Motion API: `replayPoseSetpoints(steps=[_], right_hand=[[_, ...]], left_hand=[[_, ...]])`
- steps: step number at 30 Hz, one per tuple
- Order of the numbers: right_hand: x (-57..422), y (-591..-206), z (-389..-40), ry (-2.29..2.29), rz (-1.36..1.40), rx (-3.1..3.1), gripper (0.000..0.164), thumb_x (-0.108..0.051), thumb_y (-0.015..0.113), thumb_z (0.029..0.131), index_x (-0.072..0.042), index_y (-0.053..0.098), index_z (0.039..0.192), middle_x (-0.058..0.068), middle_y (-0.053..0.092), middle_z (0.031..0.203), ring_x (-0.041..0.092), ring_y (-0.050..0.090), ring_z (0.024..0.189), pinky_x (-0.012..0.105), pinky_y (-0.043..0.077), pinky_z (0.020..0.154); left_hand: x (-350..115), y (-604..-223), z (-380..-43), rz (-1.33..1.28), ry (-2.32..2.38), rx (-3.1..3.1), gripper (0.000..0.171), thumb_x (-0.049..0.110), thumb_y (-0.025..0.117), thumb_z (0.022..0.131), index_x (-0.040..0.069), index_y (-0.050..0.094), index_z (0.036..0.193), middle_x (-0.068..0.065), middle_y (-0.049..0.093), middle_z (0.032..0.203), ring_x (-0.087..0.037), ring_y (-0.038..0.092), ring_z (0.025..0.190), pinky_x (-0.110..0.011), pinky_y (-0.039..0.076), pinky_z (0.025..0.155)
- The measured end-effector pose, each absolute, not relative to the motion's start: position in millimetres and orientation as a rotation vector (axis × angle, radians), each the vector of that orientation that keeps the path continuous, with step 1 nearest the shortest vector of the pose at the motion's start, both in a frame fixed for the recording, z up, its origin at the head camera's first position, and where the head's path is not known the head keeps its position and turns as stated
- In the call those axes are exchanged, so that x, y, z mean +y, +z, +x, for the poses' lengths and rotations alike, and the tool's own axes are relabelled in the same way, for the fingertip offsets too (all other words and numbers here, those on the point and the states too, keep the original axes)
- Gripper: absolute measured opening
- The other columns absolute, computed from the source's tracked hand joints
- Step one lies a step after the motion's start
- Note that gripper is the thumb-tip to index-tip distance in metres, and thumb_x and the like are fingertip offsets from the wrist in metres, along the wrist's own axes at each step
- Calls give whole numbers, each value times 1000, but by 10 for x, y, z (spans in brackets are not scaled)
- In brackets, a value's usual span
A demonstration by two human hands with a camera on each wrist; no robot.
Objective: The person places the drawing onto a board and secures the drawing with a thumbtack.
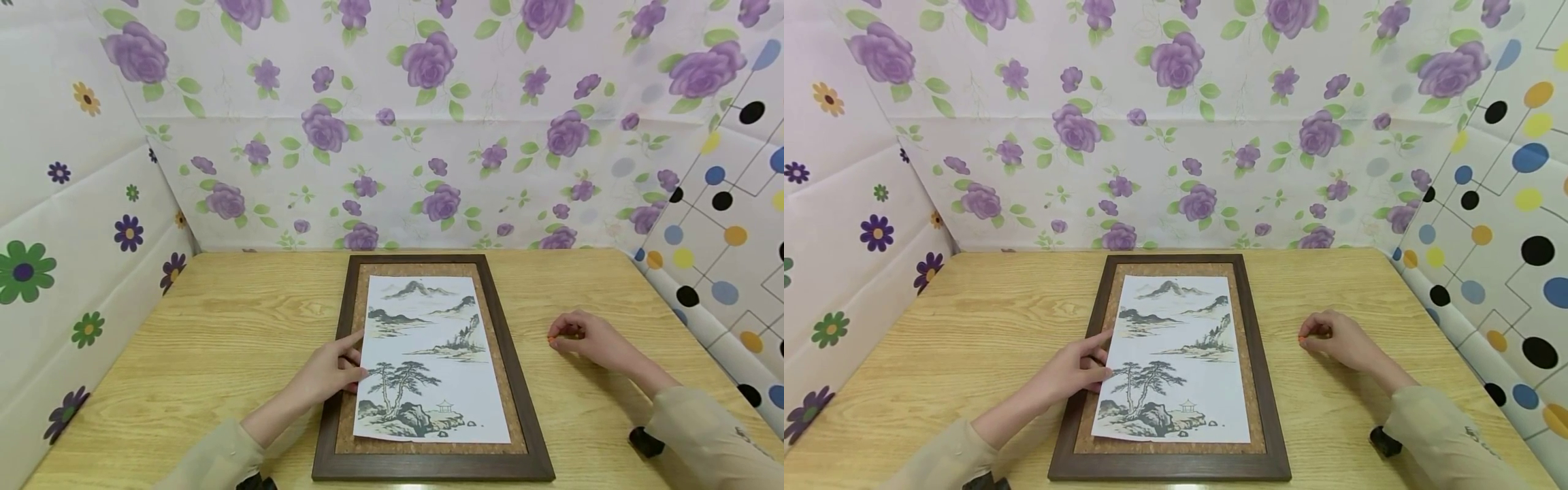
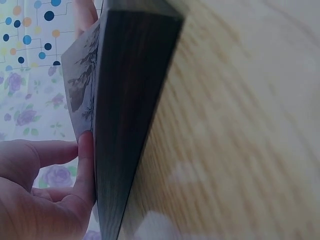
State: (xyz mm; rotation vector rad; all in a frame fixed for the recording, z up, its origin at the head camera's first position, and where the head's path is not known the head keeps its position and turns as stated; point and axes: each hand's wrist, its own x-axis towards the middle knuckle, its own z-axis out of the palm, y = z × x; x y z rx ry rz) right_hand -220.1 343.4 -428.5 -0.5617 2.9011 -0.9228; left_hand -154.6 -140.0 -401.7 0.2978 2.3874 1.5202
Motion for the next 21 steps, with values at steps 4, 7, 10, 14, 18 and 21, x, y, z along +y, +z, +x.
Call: replayPoseSetpoints(steps=[4,7,10,14,18,21], right_hand=[[3432,-4282,-2204,-925,-540,2903,4,-25,72,91,-22,69,91,-1,65,91,3,53,76,22,46,62],[3435,-4282,-2208,-933,-518,2896,6,-25,72,91,-21,70,90,0,66,91,4,52,74,22,45,60],[3439,-4282,-2210,-932,-497,2893,7,-26,72,90,-20,70,89,0,66,90,4,52,72,22,45,58],[3440,-4279,-2209,-927,-473,2891,7,-26,72,90,-20,70,89,1,66,90,4,51,69,23,45,56],[3436,-4269,-2205,-929,-465,2885,7,-26,72,91,-20,71,89,1,66,91,5,51,69,23,46,55],[3428,-4256,-2201,-928,-470,2881,7,-26,71,92,-19,70,90,1,65,89,5,50,68,23,45,55]], left_hand=[[-1397,-4030,-1548,305,1519,2391,73,0,65,90,0,30,154,-15,60,99,-14,62,69,-29,61,62],[-1396,-4033,-1548,311,1516,2394,73,0,65,90,0,30,154,-15,59,98,-14,62,69,-28,61,62],[-1397,-4026,-1542,318,1511,2398,74,0,65,90,0,29,154,-15,59,98,-15,62,70,-28,61,62],[-1400,-4013,-1531,331,1506,2398,74,1,65,90,0,29,155,-14,59,97,-15,62,70,-28,60,62],[-1403,-4011,-1527,341,1499,2397,75,1,65,90,0,28,155,-14,59,97,-16,62,70,-28,60,62],[-1405,-4018,-1529,346,1494,2399,75,1,65,90,0,28,155,-14,59,97,-16,64,71,-28,60,62]])
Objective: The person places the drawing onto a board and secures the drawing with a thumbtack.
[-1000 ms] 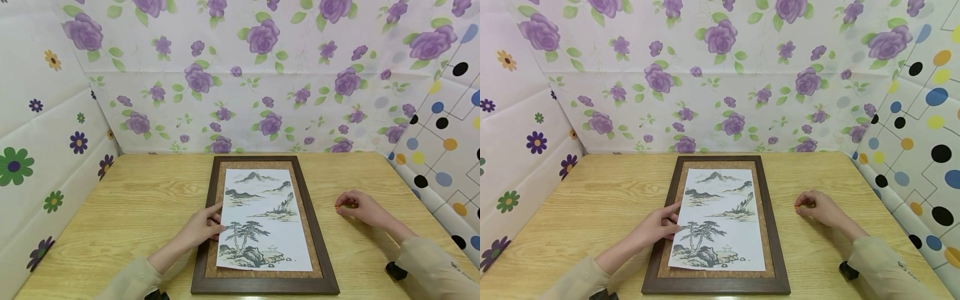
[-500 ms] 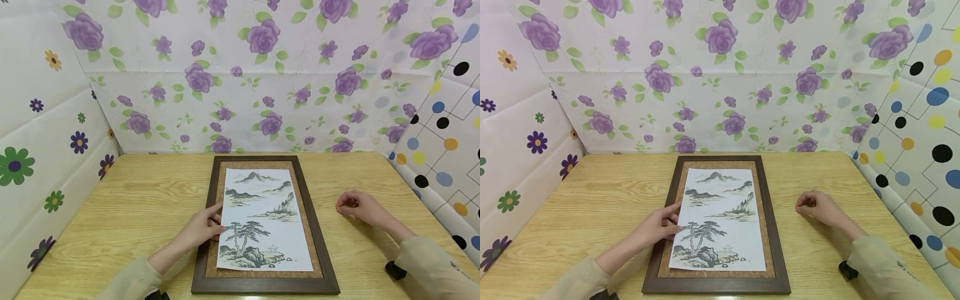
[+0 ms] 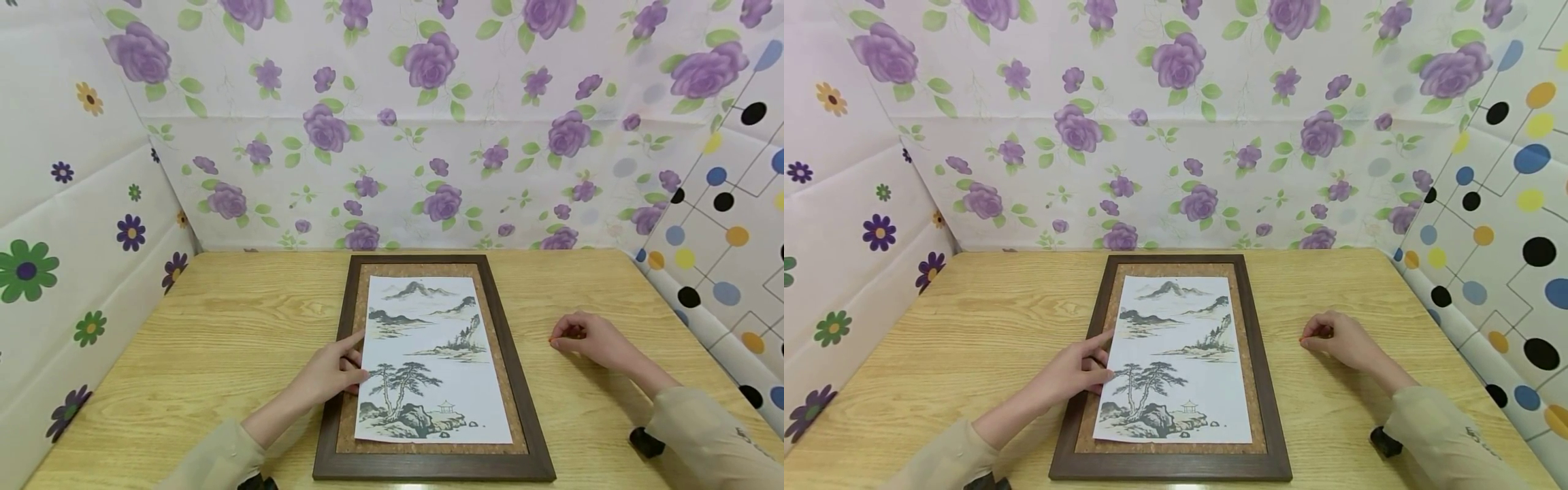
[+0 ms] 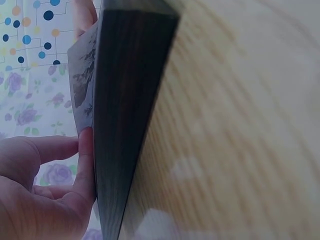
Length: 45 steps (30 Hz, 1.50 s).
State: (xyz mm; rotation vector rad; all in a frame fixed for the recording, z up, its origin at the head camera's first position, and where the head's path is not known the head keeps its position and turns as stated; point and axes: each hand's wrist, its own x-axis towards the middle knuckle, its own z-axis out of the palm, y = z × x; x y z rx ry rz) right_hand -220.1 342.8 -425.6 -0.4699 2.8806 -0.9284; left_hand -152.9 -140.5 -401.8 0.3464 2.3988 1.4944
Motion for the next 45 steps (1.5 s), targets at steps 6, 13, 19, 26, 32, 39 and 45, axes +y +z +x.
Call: replayPoseSetpoints(steps=[6,13,19,26,32,39,45], right_hand=[[3398,-4239,-2225,-928,-492,2873,8,-26,69,93,-19,70,90,-1,65,84,5,51,67,23,44,56],[3336,-4203,-2332,-913,-554,2862,9,-24,65,96,-17,68,92,-1,65,84,4,54,72,22,45,60],[3222,-4103,-2433,-918,-610,2841,9,-23,64,97,-16,68,93,0,66,87,7,54,73,23,44,60],[3042,-3991,-2578,-908,-646,2837,10,-26,65,96,-17,68,93,0,66,87,8,56,77,23,46,64],[2853,-3886,-2686,-869,-693,2835,9,-27,66,96,-19,67,93,-1,66,87,11,57,79,24,46,65],[2611,-3800,-2821,-866,-762,2800,6,-25,67,95,-20,68,92,-1,67,87,13,59,81,26,48,67],[2377,-3748,-2953,-882,-821,2756,7,-20,66,96,-13,67,97,1,67,90,15,60,83,29,48,70]], left_hand=[[-1407,-4040,-1538,360,1481,2408,75,0,65,89,0,28,155,-14,59,96,-16,65,72,-27,60,62],[-1402,-4051,-1541,360,1475,2421,76,2,67,89,0,29,155,-13,59,95,-16,64,70,-27,60,60],[-1403,-4052,-1544,346,1478,2421,77,4,68,88,1,29,155,-12,59,95,-16,63,69,-28,60,60],[-1397,-4051,-1556,343,1450,2452,76,4,68,88,1,31,154,-12,60,95,-16,64,68,-27,59,59],[-1388,-4052,-1560,340,1436,2468,76,2,68,88,0,31,154,-12,61,94,-15,65,68,-27,59,60],[-1393,-4047,-1556,342,1429,2468,76,2,68,88,0,30,154,-12,61,95,-15,65,69,-26,59,60],[-1403,-4052,-1556,350,1423,2461,77,2,69,88,0,29,154,-12,61,95,-16,66,69,-26,59,60]])
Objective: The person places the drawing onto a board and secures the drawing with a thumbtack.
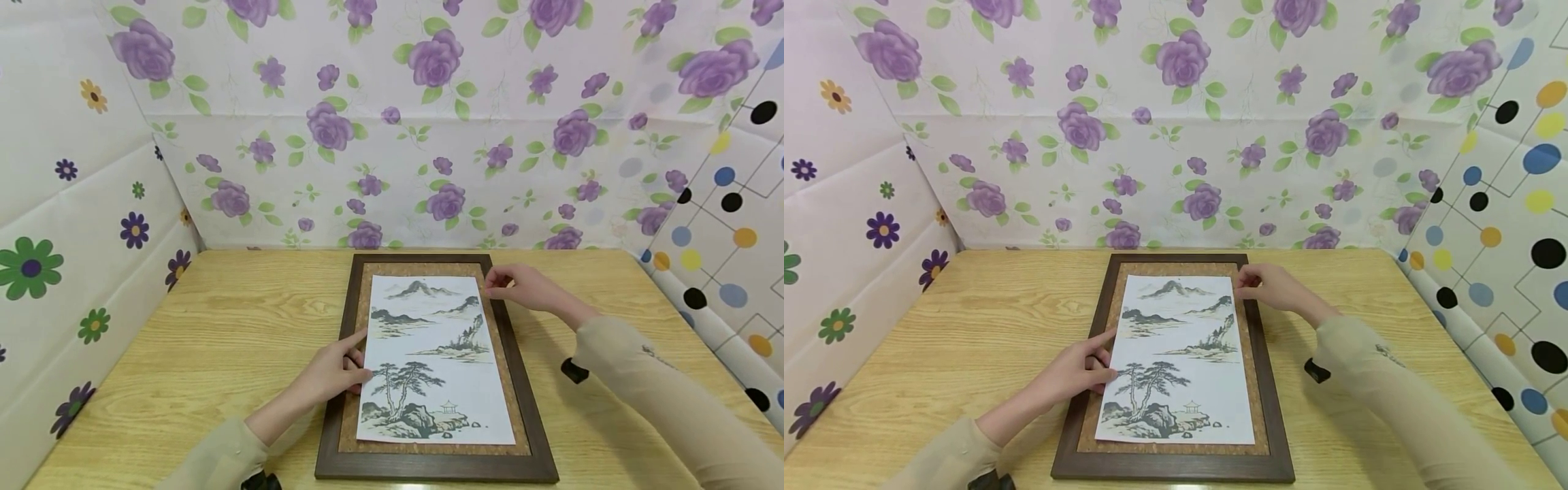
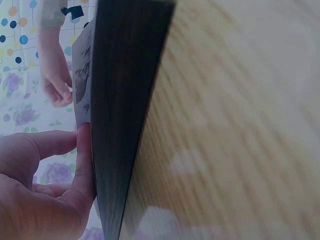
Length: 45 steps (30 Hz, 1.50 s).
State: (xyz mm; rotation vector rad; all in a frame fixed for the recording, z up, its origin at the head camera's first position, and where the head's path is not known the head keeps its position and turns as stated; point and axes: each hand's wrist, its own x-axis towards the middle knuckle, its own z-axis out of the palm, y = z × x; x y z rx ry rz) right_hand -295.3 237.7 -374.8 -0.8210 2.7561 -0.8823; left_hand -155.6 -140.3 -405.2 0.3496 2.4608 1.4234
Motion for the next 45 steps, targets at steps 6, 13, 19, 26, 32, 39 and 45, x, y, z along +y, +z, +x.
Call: replayPoseSetpoints(steps=[6,13,19,26,32,39,45], right_hand=[[2127,-3724,-3097,-908,-859,2659,8,-22,61,99,-14,63,98,11,66,92,17,53,74,28,43,66],[1854,-3711,-3228,-871,-891,2589,8,-20,56,101,-13,60,98,18,64,94,16,46,69,30,41,66],[1687,-3737,-3341,-881,-866,2559,10,-20,55,102,-11,59,103,16,65,98,20,53,77,30,45,69],[1542,-3770,-3445,-927,-851,2530,9,-14,53,102,-6,56,103,17,62,94,21,51,74,29,43,66],[1458,-3816,-3535,-928,-848,2540,8,-12,52,102,-5,56,102,16,58,86,17,46,66,28,40,60],[1379,-3905,-3657,-885,-860,2559,8,-13,55,101,-7,59,100,12,60,83,14,46,60,28,44,64],[1347,-3950,-3707,-792,-855,2583,9,-17,58,100,-10,62,96,5,63,85,14,50,69,30,44,71]], left_hand=[[-1412,-4057,-1563,345,1428,2445,78,4,69,88,2,29,155,-12,61,95,-16,66,69,-28,59,60],[-1418,-4065,-1566,325,1457,2430,77,5,70,88,1,31,154,-11,62,95,-16,65,68,-29,60,61],[-1419,-4062,-1559,307,1469,2418,76,6,70,88,1,32,154,-11,62,95,-16,65,68,-29,60,61],[-1419,-4061,-1563,311,1475,2416,76,5,70,87,0,32,153,-12,62,96,-16,65,69,-29,60,61],[-1421,-4061,-1569,317,1461,2426,76,5,70,87,-1,32,153,-11,62,94,-15,65,68,-29,60,61],[-1418,-4047,-1562,315,1465,2424,76,5,70,87,-1,33,153,-11,62,93,-15,65,68,-29,60,61],[-1423,-4043,-1558,328,1473,2416,77,6,70,87,-1,31,153,-12,62,93,-16,65,68,-30,60,61]])
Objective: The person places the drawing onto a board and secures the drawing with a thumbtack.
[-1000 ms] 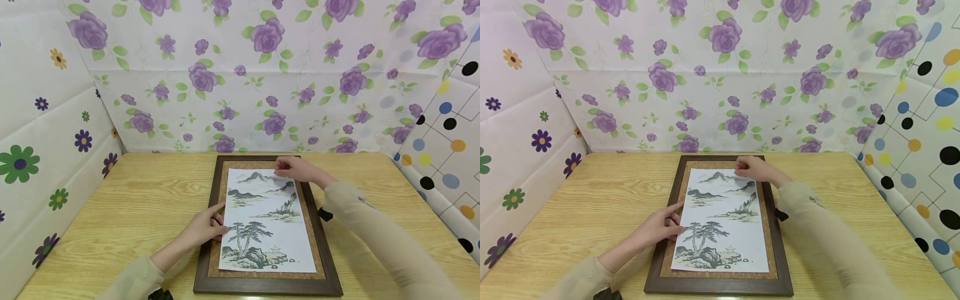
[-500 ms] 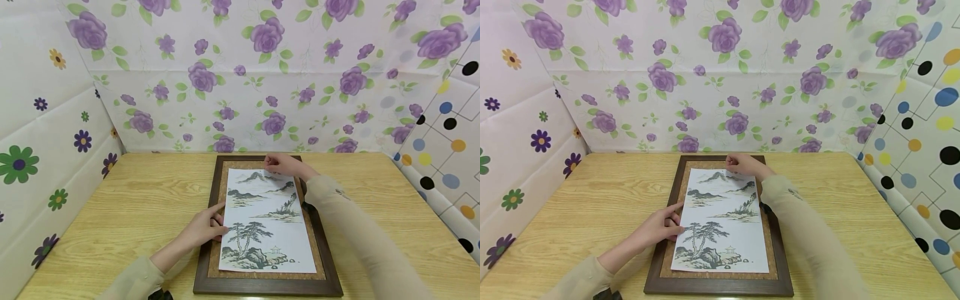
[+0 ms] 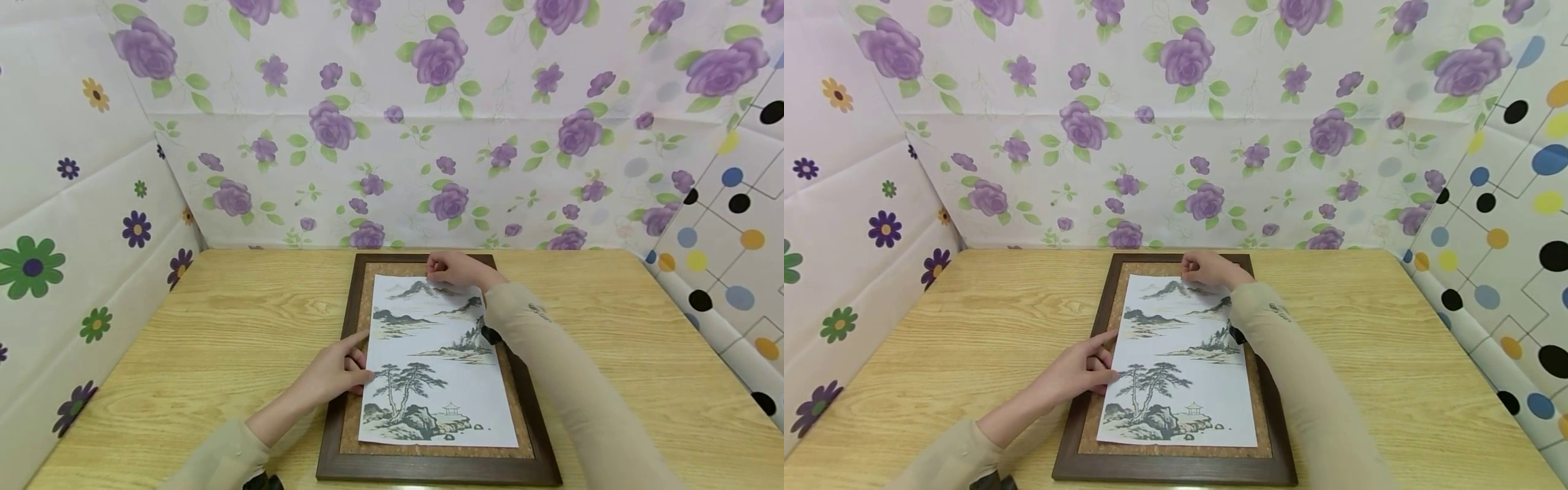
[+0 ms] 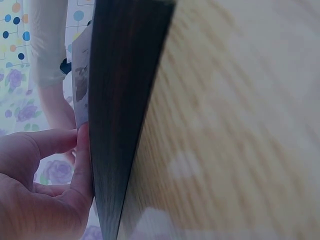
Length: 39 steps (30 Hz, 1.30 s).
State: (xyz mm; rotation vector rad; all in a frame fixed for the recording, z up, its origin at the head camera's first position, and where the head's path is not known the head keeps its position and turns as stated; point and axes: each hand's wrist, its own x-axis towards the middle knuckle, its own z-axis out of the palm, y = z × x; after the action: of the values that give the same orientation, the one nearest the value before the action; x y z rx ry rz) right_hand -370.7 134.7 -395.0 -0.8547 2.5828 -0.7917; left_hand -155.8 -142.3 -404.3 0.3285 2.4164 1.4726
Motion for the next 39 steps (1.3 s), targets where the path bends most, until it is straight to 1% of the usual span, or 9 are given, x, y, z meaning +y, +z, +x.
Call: replayPoseSetpoints(steps=[4,10,18,24,27,33,39], right_hand=[[1355,-3962,-3720,-732,-870,2582,10,-18,59,100,-12,62,94,3,64,86,14,52,73,30,44,73],[1309,-3919,-3694,-656,-859,2545,10,-19,57,101,-11,59,95,3,59,85,14,47,70,29,41,69],[1224,-3840,-3650,-550,-869,2538,12,-17,52,103,-8,54,95,2,53,85,14,45,72,30,38,70],[1200,-3783,-3639,-507,-847,2542,14,-19,50,104,-6,54,99,4,53,87,15,45,73,30,38,69],[1207,-3797,-3650,-500,-844,2560,13,-20,50,104,-8,54,100,4,54,89,15,46,74,30,39,70],[1226,-3849,-3667,-534,-843,2605,11,-20,53,103,-10,56,101,4,58,91,16,49,76,31,41,72],[1232,-3874,-3673,-558,-848,2626,10,-20,54,102,-10,57,100,4,58,90,15,48,75,32,40,72]], left_hand=[[-1415,-4046,-1564,343,1460,2420,77,5,70,87,-1,31,153,-11,63,92,-16,65,68,-29,59,60],[-1425,-4048,-1566,344,1465,2417,77,5,70,87,-1,31,153,-12,63,93,-16,65,68,-29,59,60],[-1427,-4061,-1567,342,1454,2422,77,5,70,87,1,31,154,-11,62,93,-14,65,67,-29,59,60],[-1411,-4073,-1576,342,1437,2440,77,4,69,87,3,31,154,-10,62,93,-14,65,68,-28,59,60],[-1406,-4083,-1581,347,1432,2448,77,4,69,87,3,31,154,-10,62,92,-14,65,68,-27,59,60],[-1420,-4083,-1582,360,1442,2443,77,5,70,87,2,31,154,-11,62,94,-14,65,68,-27,59,60],[-1433,-4067,-1566,376,1465,2428,78,5,70,87,1,30,154,-13,62,95,-16,66,70,-28,59,60]])
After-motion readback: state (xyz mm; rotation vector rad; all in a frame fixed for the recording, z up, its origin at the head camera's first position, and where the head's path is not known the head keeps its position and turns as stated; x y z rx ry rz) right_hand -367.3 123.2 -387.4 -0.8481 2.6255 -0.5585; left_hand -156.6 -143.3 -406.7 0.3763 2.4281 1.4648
